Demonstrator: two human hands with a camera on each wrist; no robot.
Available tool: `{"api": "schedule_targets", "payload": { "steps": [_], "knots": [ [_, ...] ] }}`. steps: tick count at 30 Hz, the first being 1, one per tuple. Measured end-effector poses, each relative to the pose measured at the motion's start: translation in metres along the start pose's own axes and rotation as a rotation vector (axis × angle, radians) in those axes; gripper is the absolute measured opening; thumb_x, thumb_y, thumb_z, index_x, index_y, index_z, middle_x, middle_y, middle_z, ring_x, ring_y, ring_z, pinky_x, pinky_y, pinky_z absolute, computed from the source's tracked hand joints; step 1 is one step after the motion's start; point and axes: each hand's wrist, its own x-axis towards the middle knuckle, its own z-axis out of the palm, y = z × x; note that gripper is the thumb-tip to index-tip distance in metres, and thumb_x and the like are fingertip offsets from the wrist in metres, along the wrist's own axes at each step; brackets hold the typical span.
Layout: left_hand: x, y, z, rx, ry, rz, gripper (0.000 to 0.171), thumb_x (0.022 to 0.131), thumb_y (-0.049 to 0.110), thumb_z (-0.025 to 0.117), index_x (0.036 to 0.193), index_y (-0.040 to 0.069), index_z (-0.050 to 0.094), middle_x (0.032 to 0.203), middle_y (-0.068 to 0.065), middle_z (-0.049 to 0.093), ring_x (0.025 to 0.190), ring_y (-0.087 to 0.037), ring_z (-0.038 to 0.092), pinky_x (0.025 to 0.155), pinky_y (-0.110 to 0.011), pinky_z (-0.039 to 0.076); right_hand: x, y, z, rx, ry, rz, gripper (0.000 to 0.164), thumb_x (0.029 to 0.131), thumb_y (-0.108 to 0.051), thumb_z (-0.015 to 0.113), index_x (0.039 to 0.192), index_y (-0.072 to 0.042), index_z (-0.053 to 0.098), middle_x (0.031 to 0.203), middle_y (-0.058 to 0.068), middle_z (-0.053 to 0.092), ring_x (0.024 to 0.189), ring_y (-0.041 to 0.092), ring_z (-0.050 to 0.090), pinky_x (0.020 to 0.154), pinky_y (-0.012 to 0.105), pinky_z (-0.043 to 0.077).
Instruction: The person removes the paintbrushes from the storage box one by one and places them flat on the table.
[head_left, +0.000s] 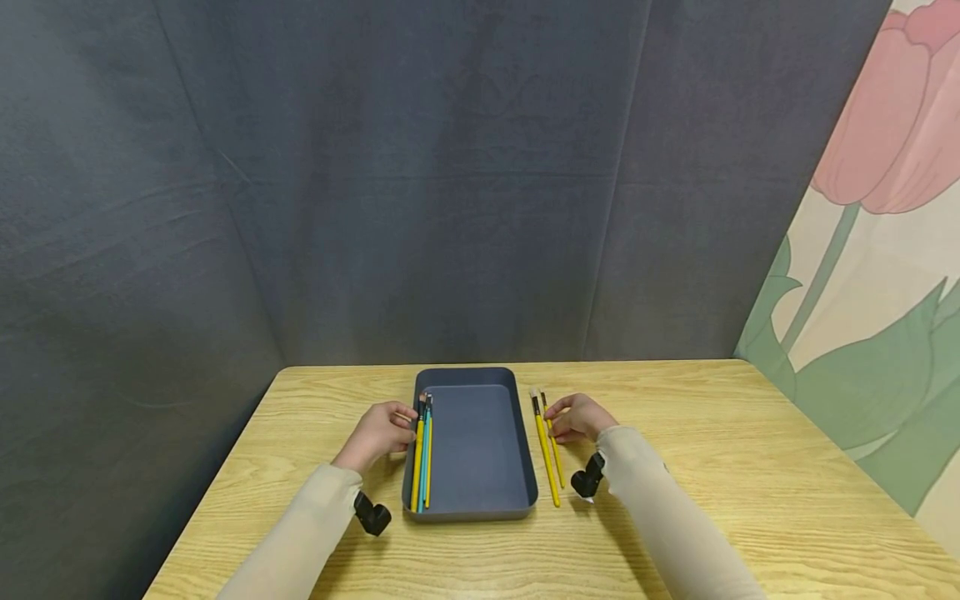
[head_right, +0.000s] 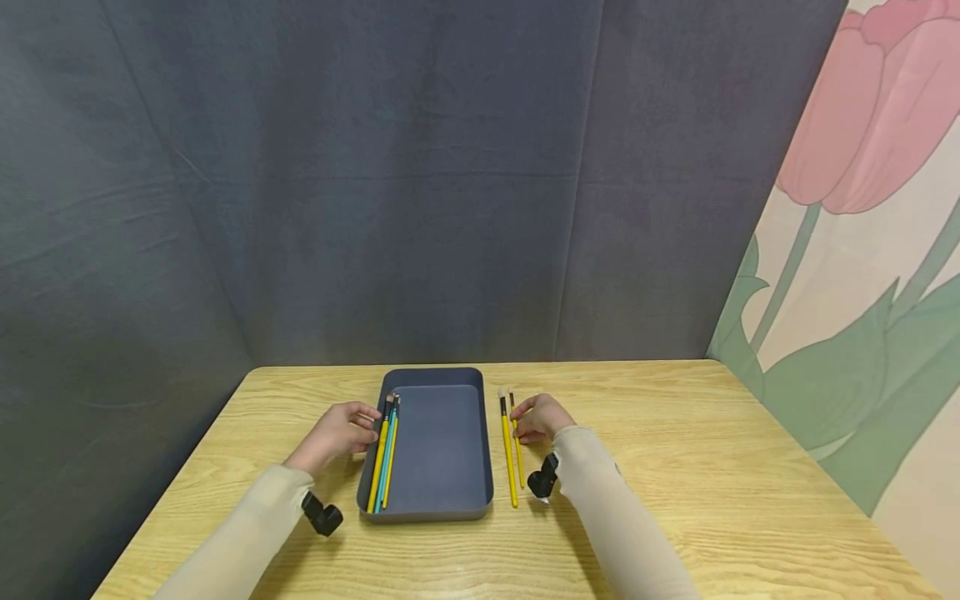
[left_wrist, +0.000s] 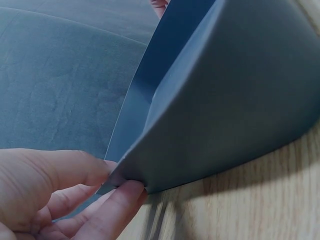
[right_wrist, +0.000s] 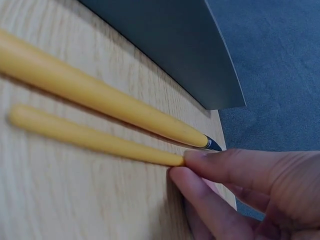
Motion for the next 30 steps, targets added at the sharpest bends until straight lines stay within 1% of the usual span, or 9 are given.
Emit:
{"api": "schedule_targets", "payload": {
  "steps": [4,7,12,17,24,30],
  "knots": [
    [0.0005,-0.0003,-0.0001,0.005,-0.001,0.005,0.034,0.079,-0.012,0.066,0.113,-0.007,0.061,0.098,-0.019,0.061,0.079,-0.02,0.062,0.069,-0.035,0.059,-0.0001,-0.0002,0.0001,0.011,-0.004,-0.004,0.029,0.079,0.016,0.064,0.108,0.011,0.061,0.084,0.012,0.062,0.062,0.012,0.062,0.059,0.025,0.057],
    [0.0011,-0.0011,0.0001,0.002,0.002,-0.001,0.034,0.079,-0.012,0.066,0.113,-0.006,0.062,0.098,-0.018,0.061,0.078,-0.02,0.062,0.069,-0.035,0.059,-0.0004,-0.0004,-0.0001,0.014,-0.007,-0.005,0.028,0.081,0.016,0.063,0.108,0.011,0.061,0.084,0.015,0.063,0.062,0.012,0.062,0.06,0.026,0.057],
    [0.0027,-0.0033,0.0007,0.001,0.005,-0.001,0.034,0.079,-0.012,0.066,0.112,-0.006,0.062,0.097,-0.017,0.061,0.077,-0.02,0.062,0.068,-0.034,0.058,-0.0013,-0.001,-0.0004,0.014,-0.013,-0.005,0.028,0.08,0.016,0.062,0.108,0.011,0.061,0.078,0.013,0.064,0.061,0.012,0.062,0.059,0.026,0.057],
    [0.0035,-0.0042,0.0005,-0.004,0.0,0.001,0.034,0.08,-0.012,0.066,0.113,-0.006,0.062,0.097,-0.017,0.061,0.077,-0.02,0.062,0.068,-0.034,0.058,-0.002,-0.0013,-0.0007,0.02,-0.019,-0.011,0.029,0.08,0.016,0.063,0.109,0.012,0.06,0.077,0.011,0.064,0.061,0.012,0.062,0.059,0.025,0.057],
    [0.0045,-0.0055,0.0007,-0.003,0.005,-0.004,0.033,0.079,-0.012,0.066,0.111,-0.005,0.062,0.096,-0.016,0.06,0.076,-0.02,0.061,0.067,-0.034,0.058,-0.002,-0.0007,-0.0003,0.006,-0.014,-0.013,0.029,0.08,0.015,0.064,0.108,0.011,0.061,0.085,0.014,0.066,0.063,0.012,0.063,0.059,0.026,0.057],
    [0.0044,-0.0057,0.001,0.006,0.01,-0.001,0.033,0.079,-0.012,0.066,0.111,-0.004,0.063,0.097,-0.017,0.06,0.078,-0.021,0.061,0.067,-0.034,0.058,-0.0043,-0.0007,-0.0015,0.029,-0.041,-0.034,0.031,0.079,0.015,0.064,0.11,0.012,0.06,0.088,0.014,0.062,0.065,0.012,0.063,0.062,0.027,0.058]
  ]
}}
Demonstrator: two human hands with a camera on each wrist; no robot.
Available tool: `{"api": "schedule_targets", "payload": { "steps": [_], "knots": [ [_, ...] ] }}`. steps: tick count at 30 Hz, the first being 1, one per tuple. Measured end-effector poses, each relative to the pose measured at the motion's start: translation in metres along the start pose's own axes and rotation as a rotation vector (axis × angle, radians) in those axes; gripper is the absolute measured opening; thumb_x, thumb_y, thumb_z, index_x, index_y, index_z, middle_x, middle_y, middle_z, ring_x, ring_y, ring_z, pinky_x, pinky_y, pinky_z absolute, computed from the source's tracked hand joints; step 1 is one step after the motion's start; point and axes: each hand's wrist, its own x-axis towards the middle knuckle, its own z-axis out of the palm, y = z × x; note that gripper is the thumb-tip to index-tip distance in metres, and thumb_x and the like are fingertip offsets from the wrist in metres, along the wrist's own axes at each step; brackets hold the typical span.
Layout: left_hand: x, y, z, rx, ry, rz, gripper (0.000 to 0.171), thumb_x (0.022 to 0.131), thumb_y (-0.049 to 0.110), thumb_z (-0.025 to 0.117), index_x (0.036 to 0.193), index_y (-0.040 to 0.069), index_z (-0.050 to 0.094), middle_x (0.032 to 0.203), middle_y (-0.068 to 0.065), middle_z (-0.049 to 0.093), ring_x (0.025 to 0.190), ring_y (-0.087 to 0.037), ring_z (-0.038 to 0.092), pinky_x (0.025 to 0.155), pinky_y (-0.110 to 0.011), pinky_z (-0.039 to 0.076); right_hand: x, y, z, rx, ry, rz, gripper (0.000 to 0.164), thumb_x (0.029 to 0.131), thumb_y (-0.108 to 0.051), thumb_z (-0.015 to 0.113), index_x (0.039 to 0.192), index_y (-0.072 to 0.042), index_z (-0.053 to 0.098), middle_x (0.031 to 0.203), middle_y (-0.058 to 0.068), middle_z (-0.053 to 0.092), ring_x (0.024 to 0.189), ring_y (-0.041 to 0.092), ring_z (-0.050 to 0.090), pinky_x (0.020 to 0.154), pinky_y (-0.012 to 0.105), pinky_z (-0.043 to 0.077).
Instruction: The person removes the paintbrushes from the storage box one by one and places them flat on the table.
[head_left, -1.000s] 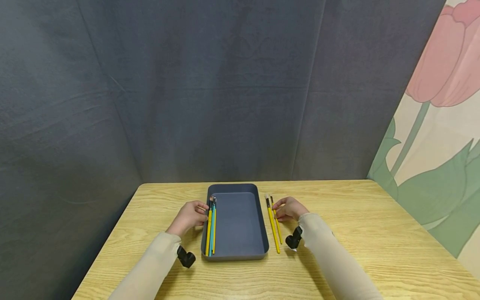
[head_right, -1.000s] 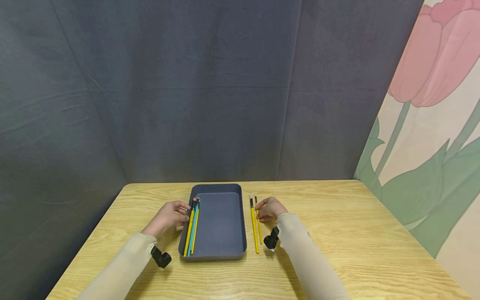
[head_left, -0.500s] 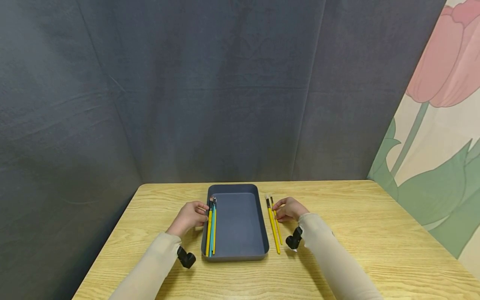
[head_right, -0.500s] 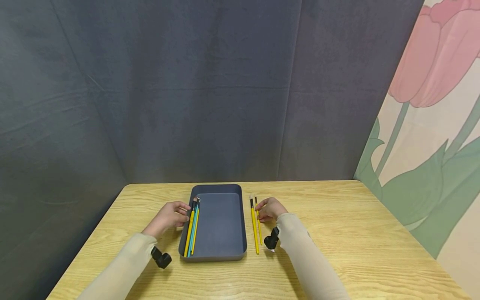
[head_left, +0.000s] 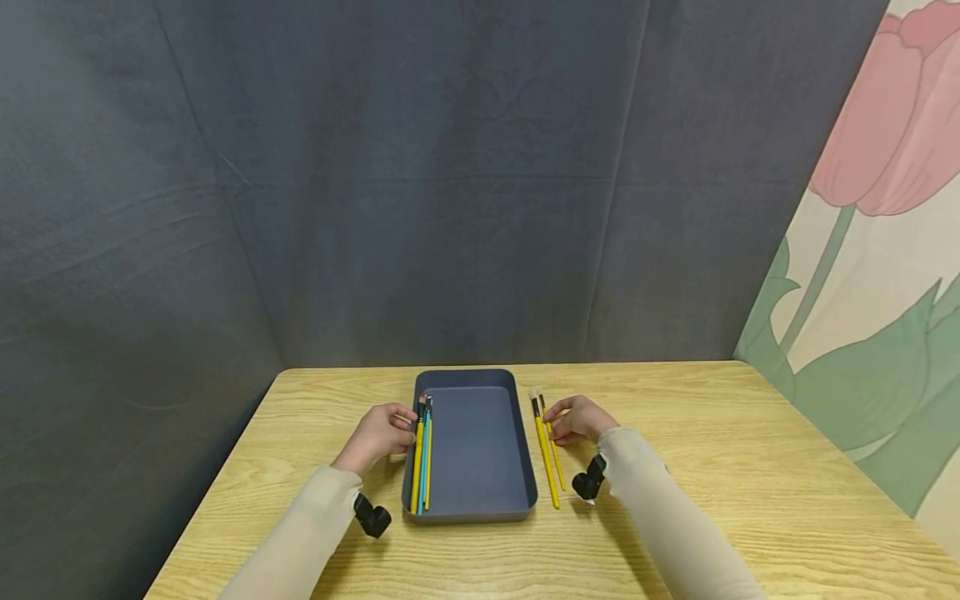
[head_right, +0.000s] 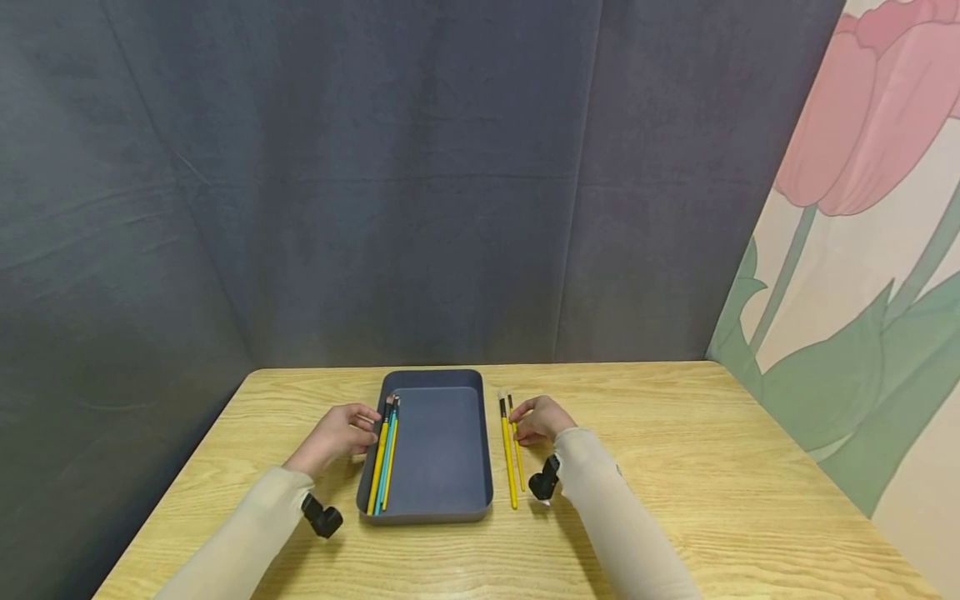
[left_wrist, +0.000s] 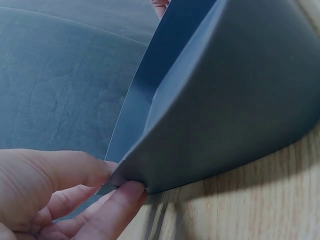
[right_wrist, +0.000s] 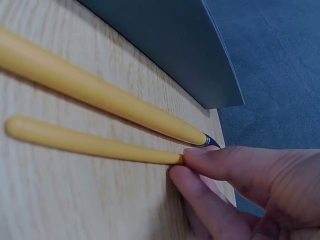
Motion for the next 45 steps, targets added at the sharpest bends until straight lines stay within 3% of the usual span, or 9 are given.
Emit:
{"api": "schedule_targets", "payload": {
  "steps": [14,27,34,40,45],
  "knots": [
    [-0.001,0.0,-0.001,-0.006,-0.004,0.004,0.032,0.079,-0.012,0.065,0.11,-0.004,0.063,0.098,-0.017,0.06,0.079,-0.021,0.061,0.068,-0.035,0.058,-0.003,0.001,-0.014,0.032,-0.077,-0.022,0.037,0.086,0.01,0.061,0.121,0.013,0.054,0.089,0.014,0.067,0.075,0.016,0.066,0.072,0.032,0.059],
    [-0.001,0.001,-0.001,-0.004,-0.009,0.008,0.033,0.079,-0.012,0.065,0.111,-0.005,0.062,0.098,-0.017,0.06,0.079,-0.021,0.061,0.068,-0.034,0.058,-0.009,-0.03,-0.019,0.108,-0.159,-0.086,0.046,0.092,0.004,0.057,0.135,0.013,0.043,0.111,0.02,0.062,0.094,0.02,0.066,0.091,0.039,0.054],
    [-0.002,0.003,-0.001,-0.008,-0.012,0.002,0.033,0.079,-0.012,0.064,0.112,-0.005,0.062,0.099,-0.018,0.06,0.078,-0.021,0.061,0.068,-0.035,0.058,-0.012,-0.051,-0.003,0.174,-0.2,-0.133,0.045,0.094,0.003,0.054,0.136,0.014,0.041,0.11,0.018,0.063,0.089,0.018,0.067,0.09,0.038,0.055],
    [-0.003,0.002,0.0,-0.007,-0.011,-0.001,0.033,0.08,-0.012,0.065,0.112,-0.005,0.062,0.1,-0.019,0.06,0.079,-0.022,0.062,0.069,-0.036,0.058,-0.016,-0.073,0.019,0.214,-0.211,-0.153,0.039,0.095,0.001,0.055,0.131,0.012,0.046,0.1,0.013,0.061,0.084,0.015,0.068,0.096,0.045,0.05],
    [-0.003,0.003,-0.001,-0.005,-0.011,0.001,0.033,0.081,-0.011,0.065,0.112,-0.004,0.062,0.1,-0.019,0.06,0.079,-0.022,0.062,0.069,-0.036,0.058,-0.018,-0.093,0.038,0.212,-0.219,-0.168,0.032,0.094,0.001,0.056,0.125,0.009,0.052,0.096,0.009,0.062,0.084,0.016,0.068,0.088,0.038,0.056]
  ]
}}
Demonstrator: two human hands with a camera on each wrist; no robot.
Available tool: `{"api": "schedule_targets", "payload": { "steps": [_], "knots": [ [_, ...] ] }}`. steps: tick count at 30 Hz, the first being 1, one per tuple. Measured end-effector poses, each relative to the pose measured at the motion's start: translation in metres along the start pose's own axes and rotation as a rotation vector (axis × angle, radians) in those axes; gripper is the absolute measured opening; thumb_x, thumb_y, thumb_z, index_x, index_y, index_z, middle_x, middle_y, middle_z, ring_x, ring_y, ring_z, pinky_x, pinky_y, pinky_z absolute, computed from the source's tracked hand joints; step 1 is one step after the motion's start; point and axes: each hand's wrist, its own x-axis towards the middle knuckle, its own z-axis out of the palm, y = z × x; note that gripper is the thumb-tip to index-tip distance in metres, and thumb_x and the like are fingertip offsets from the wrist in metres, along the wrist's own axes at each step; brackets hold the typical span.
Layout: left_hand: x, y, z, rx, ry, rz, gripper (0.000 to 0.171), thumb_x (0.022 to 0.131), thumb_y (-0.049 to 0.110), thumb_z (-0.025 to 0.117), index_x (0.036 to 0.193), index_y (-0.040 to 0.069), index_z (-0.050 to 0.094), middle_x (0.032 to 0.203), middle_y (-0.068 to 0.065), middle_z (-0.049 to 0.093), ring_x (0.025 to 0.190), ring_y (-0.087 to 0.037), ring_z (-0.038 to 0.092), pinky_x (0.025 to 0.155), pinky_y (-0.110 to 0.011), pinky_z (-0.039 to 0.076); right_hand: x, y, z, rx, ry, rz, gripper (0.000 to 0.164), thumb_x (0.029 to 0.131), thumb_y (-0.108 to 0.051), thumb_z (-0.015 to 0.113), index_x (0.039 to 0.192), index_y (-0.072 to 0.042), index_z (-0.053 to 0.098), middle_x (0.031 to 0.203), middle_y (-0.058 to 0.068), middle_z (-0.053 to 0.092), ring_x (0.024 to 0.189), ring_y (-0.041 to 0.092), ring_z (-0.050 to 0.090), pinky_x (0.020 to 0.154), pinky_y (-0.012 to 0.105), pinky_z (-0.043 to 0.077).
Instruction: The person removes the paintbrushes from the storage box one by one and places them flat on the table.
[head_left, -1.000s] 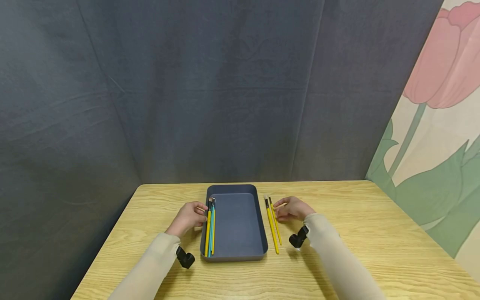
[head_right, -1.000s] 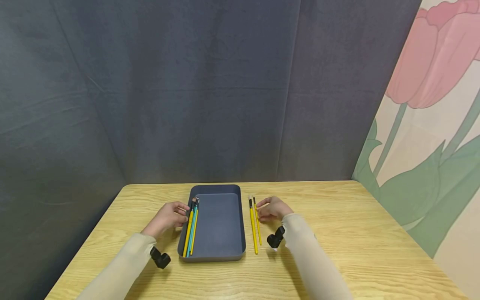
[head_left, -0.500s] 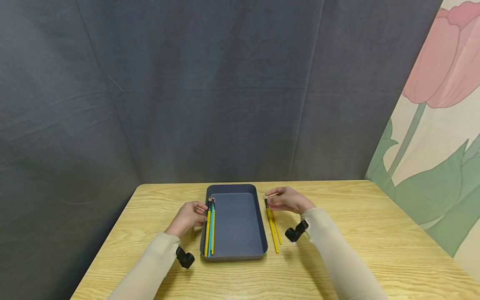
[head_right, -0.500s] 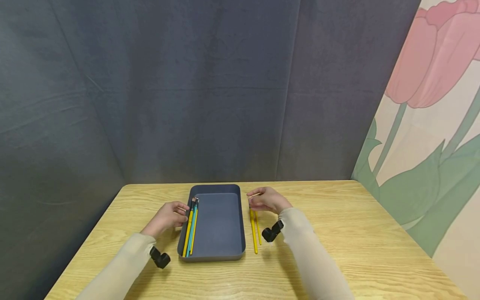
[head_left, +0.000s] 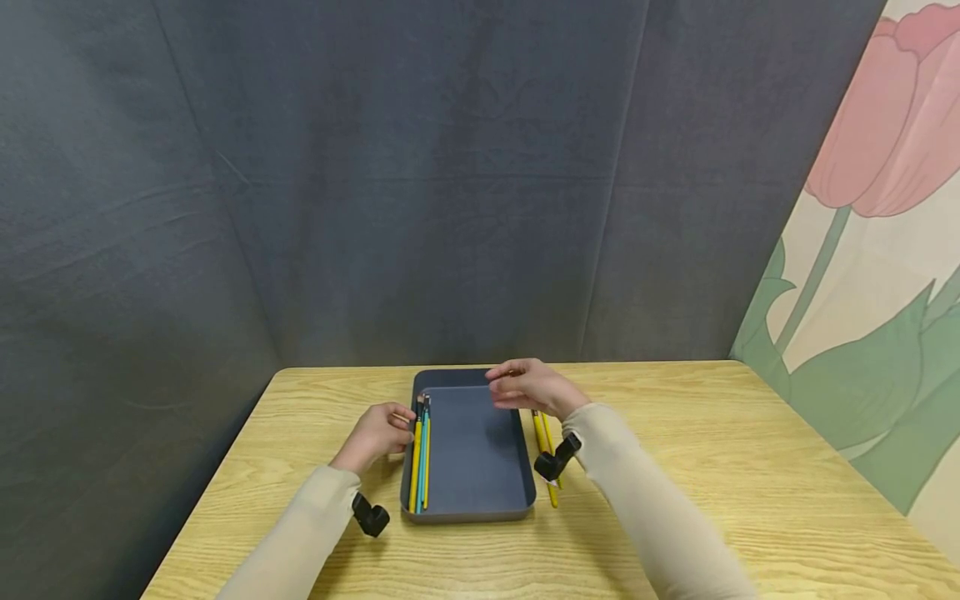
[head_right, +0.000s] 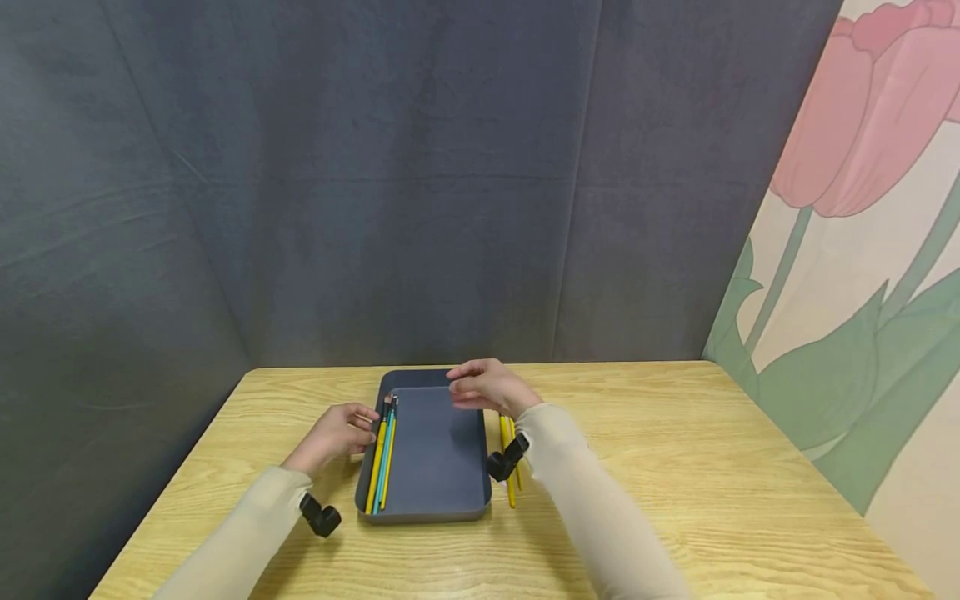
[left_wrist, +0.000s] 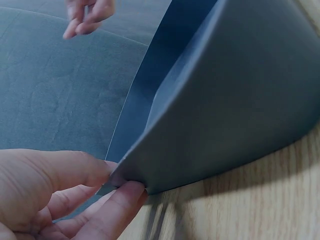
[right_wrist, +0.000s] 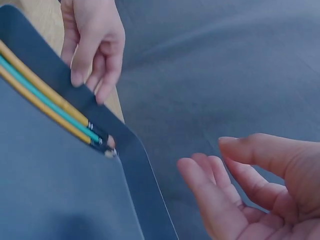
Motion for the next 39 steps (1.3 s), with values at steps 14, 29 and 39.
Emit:
{"api": "schedule_targets", "payload": {
  "steps": [14,29,39],
  "knots": [
    [0.001,0.001,-0.001,0.002,-0.002,-0.006,0.033,0.08,-0.011,0.065,0.113,-0.006,0.062,0.099,-0.018,0.061,0.079,-0.021,0.061,0.067,-0.033,0.058,0.032,-0.008,0.055,-0.071,0.01,0.064,0.026,0.091,0.001,0.061,0.117,0.005,0.061,0.1,0.016,0.067,0.081,0.018,0.068,0.093,0.046,0.051],
    [0.001,0.001,-0.004,-0.005,-0.007,0.002,0.033,0.08,-0.012,0.064,0.113,-0.006,0.061,0.099,-0.019,0.062,0.079,-0.02,0.061,0.067,-0.034,0.058,0.06,0.017,0.086,-0.123,0.027,0.165,0.028,0.087,0.006,0.061,0.115,0.009,0.062,0.106,0.026,0.067,0.068,0.015,0.061,0.085,0.042,0.057],
    [0.002,0.0,-0.004,0.002,-0.012,-0.003,0.032,0.082,-0.011,0.065,0.113,-0.005,0.061,0.1,-0.02,0.062,0.081,-0.021,0.062,0.069,-0.034,0.058,0.07,0.03,0.102,-0.138,0.062,0.227,0.022,0.086,0.007,0.064,0.108,0.008,0.064,0.076,0.008,0.064,0.06,0.014,0.059,0.079,0.039,0.059]
  ]
}}
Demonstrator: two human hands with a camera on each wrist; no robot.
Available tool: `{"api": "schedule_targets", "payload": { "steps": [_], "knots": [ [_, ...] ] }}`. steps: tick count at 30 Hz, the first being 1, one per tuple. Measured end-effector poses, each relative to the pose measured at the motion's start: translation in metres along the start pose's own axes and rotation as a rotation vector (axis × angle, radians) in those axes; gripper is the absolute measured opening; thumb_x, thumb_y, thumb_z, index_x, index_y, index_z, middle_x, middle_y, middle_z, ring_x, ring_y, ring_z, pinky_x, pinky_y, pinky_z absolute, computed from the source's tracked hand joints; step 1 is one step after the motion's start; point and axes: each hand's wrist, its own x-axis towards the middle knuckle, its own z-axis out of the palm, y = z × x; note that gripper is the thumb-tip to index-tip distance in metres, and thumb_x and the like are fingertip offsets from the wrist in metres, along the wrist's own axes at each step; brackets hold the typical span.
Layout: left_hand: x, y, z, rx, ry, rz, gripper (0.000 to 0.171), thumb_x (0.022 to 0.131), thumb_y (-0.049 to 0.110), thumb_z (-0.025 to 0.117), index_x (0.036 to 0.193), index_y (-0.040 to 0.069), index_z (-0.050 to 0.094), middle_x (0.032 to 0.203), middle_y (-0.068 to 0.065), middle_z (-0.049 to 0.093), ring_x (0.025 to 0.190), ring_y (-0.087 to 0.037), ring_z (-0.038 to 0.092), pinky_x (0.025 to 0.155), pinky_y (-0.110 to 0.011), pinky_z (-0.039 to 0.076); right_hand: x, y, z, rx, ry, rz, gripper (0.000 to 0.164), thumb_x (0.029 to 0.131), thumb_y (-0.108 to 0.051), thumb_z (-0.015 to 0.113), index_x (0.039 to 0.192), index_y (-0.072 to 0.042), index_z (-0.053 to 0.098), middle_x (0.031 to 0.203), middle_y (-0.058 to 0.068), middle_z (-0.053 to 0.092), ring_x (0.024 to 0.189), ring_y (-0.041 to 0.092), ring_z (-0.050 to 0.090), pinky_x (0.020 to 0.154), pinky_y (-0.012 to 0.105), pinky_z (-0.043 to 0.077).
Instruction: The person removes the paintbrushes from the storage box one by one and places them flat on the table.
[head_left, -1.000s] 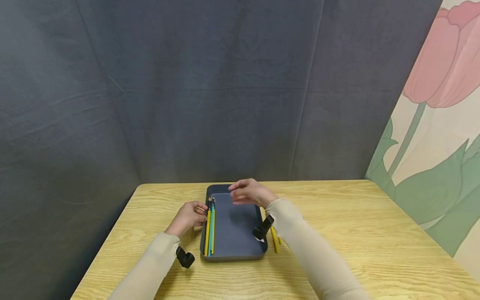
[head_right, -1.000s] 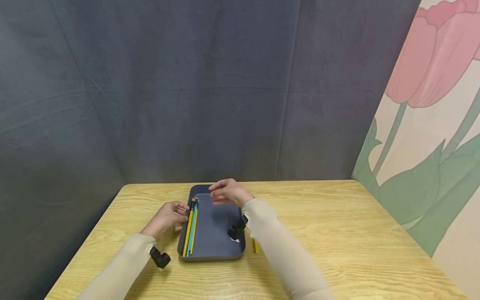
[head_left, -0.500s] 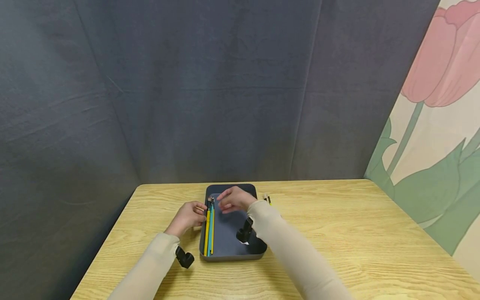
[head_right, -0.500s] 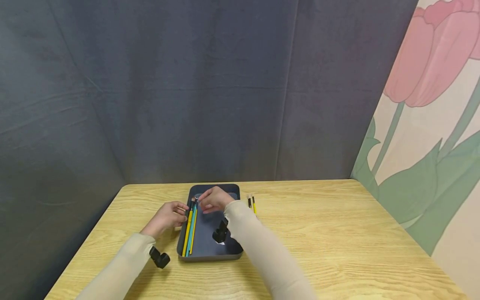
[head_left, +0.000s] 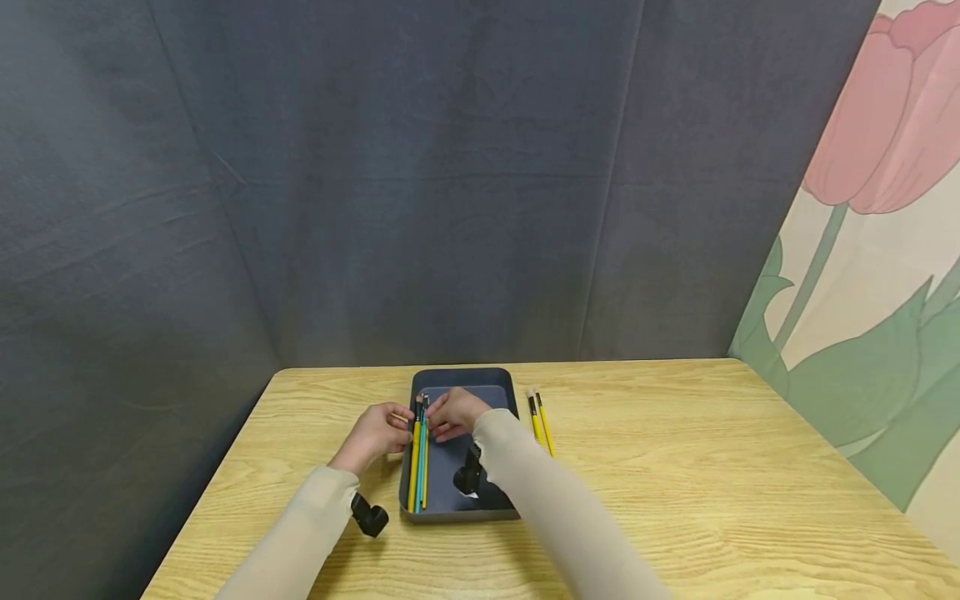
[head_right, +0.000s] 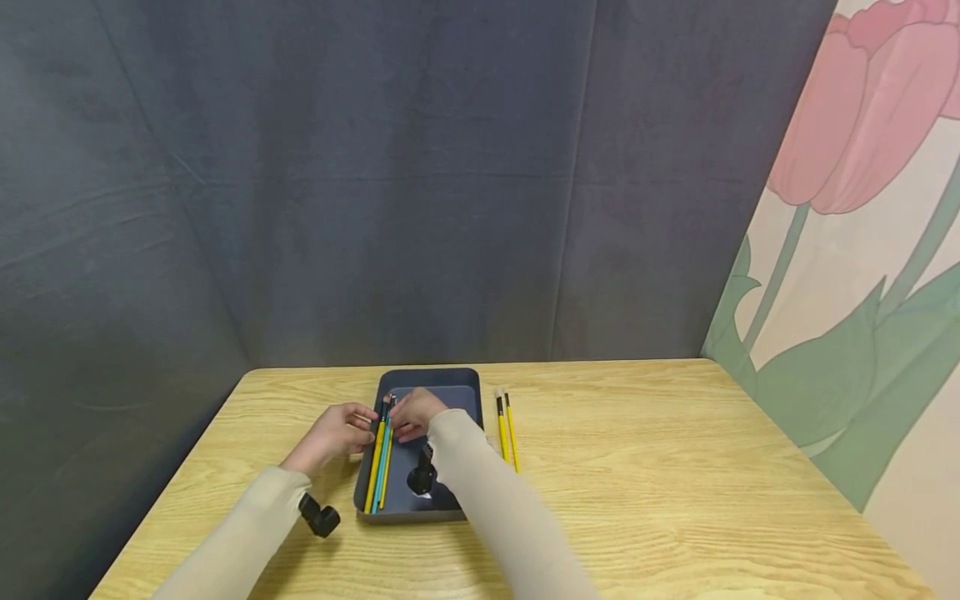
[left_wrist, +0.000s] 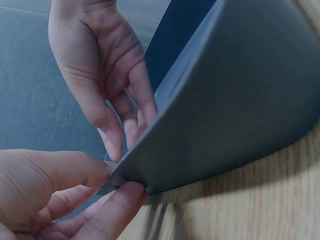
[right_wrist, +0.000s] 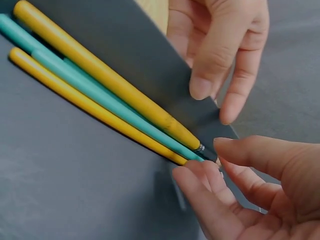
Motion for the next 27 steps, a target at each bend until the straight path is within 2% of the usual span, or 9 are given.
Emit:
{"api": "schedule_targets", "payload": {
  "steps": [12,20,27],
  "knots": [
    [0.001,-0.001,-0.001,-0.004,-0.013,0.001,0.033,0.083,-0.011,0.064,0.115,-0.006,0.061,0.101,-0.021,0.062,0.081,-0.021,0.063,0.07,-0.035,0.059,0.001,0.003,0.012,-0.021,0.077,-0.011,0.021,0.084,0.009,0.065,0.104,0.009,0.065,0.071,0.006,0.061,0.059,0.014,0.058,0.078,0.04,0.059],
    [0.003,-0.003,0.0,-0.001,-0.011,-0.001,0.033,0.082,-0.01,0.064,0.115,-0.005,0.061,0.101,-0.02,0.062,0.081,-0.021,0.063,0.069,-0.035,0.059,0.021,0.012,0.016,-0.033,0.094,-0.003,0.014,0.075,0.015,0.068,0.085,0.005,0.065,0.074,0.014,0.066,0.06,0.02,0.063,0.063,0.037,0.06],
    [0.003,-0.003,0.0,-0.007,-0.013,0.002,0.033,0.082,-0.011,0.064,0.114,-0.006,0.061,0.101,-0.022,0.062,0.081,-0.022,0.063,0.069,-0.035,0.059,0.014,0.007,0.021,-0.053,0.145,-0.008,0.022,0.075,0.018,0.067,0.094,0.008,0.065,0.068,0.008,0.061,0.056,0.016,0.058,0.069,0.04,0.06]
  ]
}}
